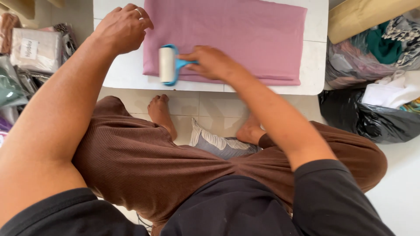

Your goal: Lint rolling, folding, and packing a piece of fabric into a plastic bag

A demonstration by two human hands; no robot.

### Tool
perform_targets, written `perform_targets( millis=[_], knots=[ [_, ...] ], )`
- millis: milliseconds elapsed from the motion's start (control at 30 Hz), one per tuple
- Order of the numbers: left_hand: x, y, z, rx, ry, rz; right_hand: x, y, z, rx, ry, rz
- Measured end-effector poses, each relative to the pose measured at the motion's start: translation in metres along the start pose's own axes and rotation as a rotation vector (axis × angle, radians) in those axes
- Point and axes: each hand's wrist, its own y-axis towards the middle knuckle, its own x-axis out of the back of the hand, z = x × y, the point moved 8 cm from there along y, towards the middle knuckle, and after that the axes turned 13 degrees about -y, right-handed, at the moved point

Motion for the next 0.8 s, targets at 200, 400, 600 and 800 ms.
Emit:
perform_targets(
  millis=[200,400,600,800],
  knots=[
    [0.009,-0.01,-0.018,0.198,-0.169,0.277,0.003,0.037,0.047,-0.075,0.077,0.013],
    [-0.071,-0.016,0.004,0.112,0.011,0.324,0.028,-0.077,-0.04,0.071,0.216,-0.128],
    [-0.053,-0.014,-0.017,0.133,-0.046,0.444,0.039,-0.268,-0.211,-0.645,0.238,0.385],
    [-0.05,-0.016,-0.008,0.218,-0.223,0.504,0.094,-0.396,-0.291,-1.011,-0.004,0.501]
  ],
)
